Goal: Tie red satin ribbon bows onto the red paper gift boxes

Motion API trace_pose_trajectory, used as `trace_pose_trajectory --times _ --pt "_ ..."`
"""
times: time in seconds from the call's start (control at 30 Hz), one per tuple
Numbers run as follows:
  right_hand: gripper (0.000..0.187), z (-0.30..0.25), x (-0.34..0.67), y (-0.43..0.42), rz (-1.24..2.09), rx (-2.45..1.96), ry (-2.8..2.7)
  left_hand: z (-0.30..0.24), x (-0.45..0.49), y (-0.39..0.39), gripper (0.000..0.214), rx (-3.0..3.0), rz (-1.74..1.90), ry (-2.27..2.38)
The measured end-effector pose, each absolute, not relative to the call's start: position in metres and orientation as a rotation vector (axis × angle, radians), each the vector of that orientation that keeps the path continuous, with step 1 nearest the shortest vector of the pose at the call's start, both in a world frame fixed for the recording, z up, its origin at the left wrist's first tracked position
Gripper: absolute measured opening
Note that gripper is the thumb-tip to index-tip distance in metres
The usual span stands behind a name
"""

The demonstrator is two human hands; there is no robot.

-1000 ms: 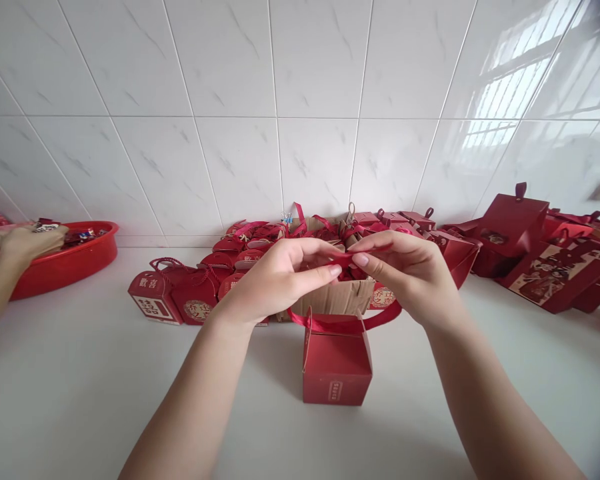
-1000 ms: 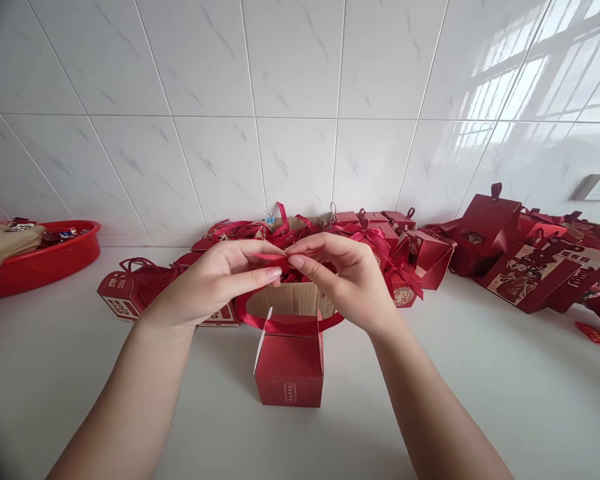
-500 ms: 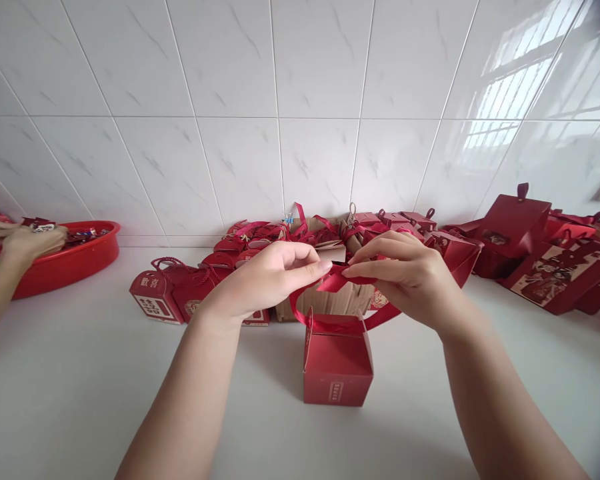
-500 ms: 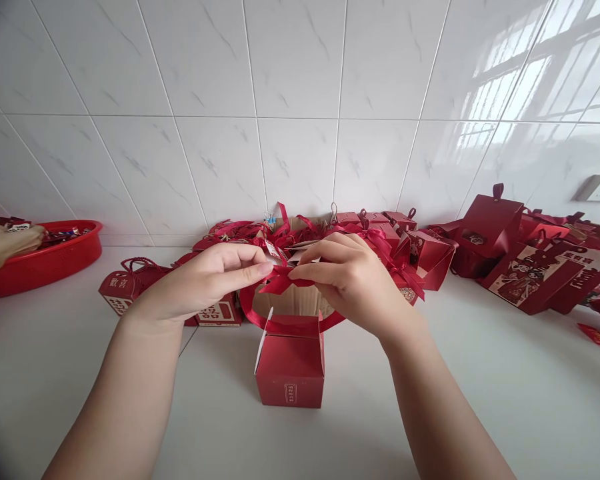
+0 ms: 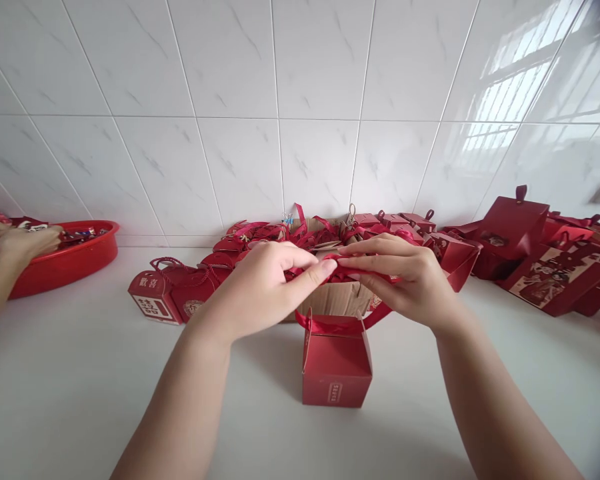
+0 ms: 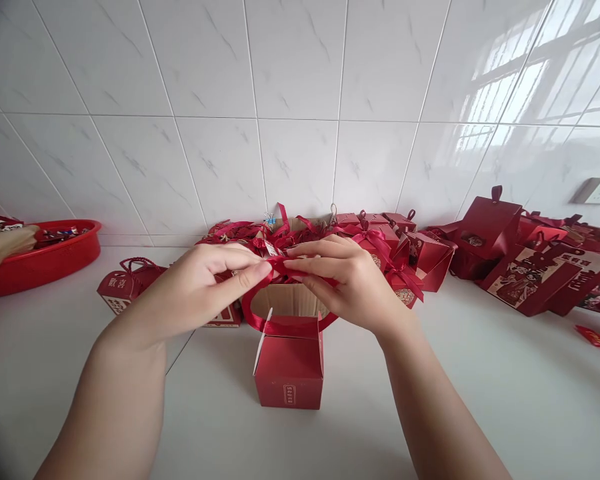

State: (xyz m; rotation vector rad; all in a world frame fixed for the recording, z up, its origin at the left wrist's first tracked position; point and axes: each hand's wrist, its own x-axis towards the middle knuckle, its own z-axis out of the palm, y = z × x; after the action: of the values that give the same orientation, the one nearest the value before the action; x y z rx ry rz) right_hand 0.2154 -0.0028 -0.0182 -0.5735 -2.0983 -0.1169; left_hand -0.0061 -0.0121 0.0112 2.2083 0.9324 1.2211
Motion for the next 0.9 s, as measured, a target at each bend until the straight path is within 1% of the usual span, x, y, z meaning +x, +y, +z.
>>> trace_pose_trajectory --times 0.13,0.3,0.43,0.5,0.67,0.8,0.9 --pt "0.030 -0.015 0.218 -0.002 0.135 -0.502 -2.017 0.016 -0.001 -0.026 0.025 2.733 1.084 1.013" --pt "0.025 -0.022 0.224 -0.007 0.463 -0.546 -1.803 0.013 -0.007 -0.037 0.013 2.960 1.072 1.159" --pt "0.015 -0.032 0.229 -0.015 0.663 -0.629 -1.593 0.004 -0.019 -0.043 0.026 2.963 1.215 1.235" --pt "0.009 -0.038 0.232 -0.017 0.727 -0.669 -1.480 -0.001 -0.025 -0.045 0.032 3.008 1.229 1.272" --pt "0.017 -0.057 0.242 -0.022 0.852 -0.837 -1.235 -0.014 -0.043 -0.050 0.032 3.248 1.051 1.587" --pt "0.022 -0.078 0.258 -0.033 0.963 -0.883 -1.124 -0.030 -0.066 -0.055 0.030 3.292 0.963 1.758" --pt "0.023 -0.097 0.274 -0.042 0.966 -0.997 -1.074 -0.047 -0.091 -0.057 0.032 3.259 0.869 1.847"
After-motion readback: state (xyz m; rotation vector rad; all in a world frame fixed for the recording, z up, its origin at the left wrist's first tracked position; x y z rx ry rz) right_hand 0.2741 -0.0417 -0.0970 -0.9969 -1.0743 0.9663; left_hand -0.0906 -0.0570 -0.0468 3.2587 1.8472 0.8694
